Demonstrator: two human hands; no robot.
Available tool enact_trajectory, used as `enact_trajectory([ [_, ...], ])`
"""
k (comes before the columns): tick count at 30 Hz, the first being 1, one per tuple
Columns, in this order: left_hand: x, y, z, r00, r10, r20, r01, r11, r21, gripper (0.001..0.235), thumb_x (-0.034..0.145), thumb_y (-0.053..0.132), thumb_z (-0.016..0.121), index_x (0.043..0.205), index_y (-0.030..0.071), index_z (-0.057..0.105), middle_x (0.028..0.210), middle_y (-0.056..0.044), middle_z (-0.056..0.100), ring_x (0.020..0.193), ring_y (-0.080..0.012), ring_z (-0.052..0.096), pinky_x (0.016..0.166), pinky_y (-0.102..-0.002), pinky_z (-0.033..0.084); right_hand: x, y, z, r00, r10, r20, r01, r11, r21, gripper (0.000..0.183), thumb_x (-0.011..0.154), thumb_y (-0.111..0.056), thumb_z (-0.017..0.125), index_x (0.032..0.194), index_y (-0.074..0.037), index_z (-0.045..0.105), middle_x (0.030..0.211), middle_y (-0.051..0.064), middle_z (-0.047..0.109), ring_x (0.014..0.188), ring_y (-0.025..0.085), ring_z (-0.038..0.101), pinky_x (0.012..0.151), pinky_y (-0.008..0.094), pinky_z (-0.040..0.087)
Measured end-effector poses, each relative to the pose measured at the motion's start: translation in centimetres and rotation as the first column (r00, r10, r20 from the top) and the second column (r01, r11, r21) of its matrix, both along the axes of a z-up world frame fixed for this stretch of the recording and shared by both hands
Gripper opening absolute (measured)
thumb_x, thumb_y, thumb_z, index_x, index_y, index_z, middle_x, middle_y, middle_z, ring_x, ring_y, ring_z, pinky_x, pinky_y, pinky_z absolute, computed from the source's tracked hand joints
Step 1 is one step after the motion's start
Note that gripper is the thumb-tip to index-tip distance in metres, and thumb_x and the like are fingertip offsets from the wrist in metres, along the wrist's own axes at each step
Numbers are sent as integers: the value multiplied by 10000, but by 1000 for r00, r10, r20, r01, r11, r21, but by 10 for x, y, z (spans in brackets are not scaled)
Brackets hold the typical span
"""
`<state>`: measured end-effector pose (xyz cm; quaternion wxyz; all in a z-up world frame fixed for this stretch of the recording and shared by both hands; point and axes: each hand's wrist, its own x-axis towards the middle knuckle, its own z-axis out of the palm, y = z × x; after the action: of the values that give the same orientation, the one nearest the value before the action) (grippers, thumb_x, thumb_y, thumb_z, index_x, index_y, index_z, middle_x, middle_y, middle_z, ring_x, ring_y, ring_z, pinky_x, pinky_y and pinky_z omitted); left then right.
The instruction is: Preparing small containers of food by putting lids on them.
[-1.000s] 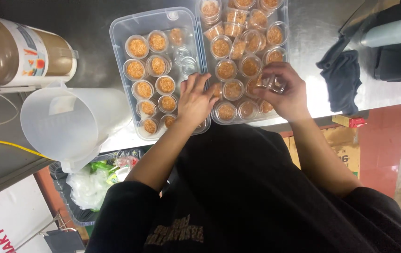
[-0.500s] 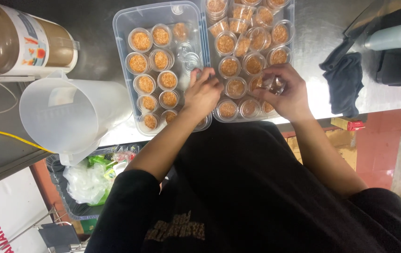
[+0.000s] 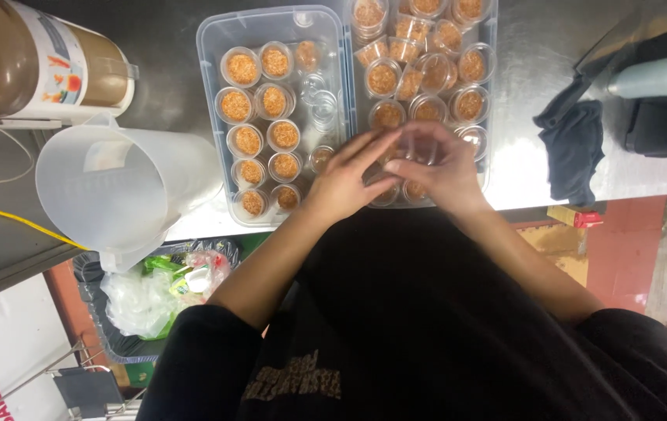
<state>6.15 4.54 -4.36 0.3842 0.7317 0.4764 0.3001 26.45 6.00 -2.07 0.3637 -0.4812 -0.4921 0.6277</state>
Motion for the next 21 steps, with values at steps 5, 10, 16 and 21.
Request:
enact_trajectory([
  [5,-14,-8,-24,999,17,-44,-16,1000,25,649,875,306,866,1435,162,571,1417,-58,618,1269,-281,663,1072,-418,564,-9,9,18,982,62,176,-47,995,-88,450,864,-181,822,1252,-41,640,1171,96,716,1084,189,714,925,324,612],
  [10,-21,1,-63,958,98,-270,-47,981,188,615,833,325,865,1347,105,609,1314,-52,640,1252,-271,617,1072,-468,480,7,17,10,963,-182,200,214,966,-147,296,933,-192,746,1159,-22,659,1112,93,713,1044,203,737,865,347,641],
  [16,-1,3,-63,797,72,-600,69,976,208,589,824,261,804,1354,63,642,1358,-69,642,1341,-276,450,1080,-504,376,47,15,-17,877,-468,-114,446,878,-171,154,997,-65,684,1112,21,629,1053,116,676,1015,232,713,838,398,653],
  [21,-7,7,-100,843,-34,-537,124,983,132,631,864,389,800,1396,96,631,1370,-20,639,1376,-245,424,1136,-522,329,46,7,-18,849,-505,-154,473,857,-203,154,995,-54,679,1107,35,622,1057,126,666,981,235,711,850,406,653],
])
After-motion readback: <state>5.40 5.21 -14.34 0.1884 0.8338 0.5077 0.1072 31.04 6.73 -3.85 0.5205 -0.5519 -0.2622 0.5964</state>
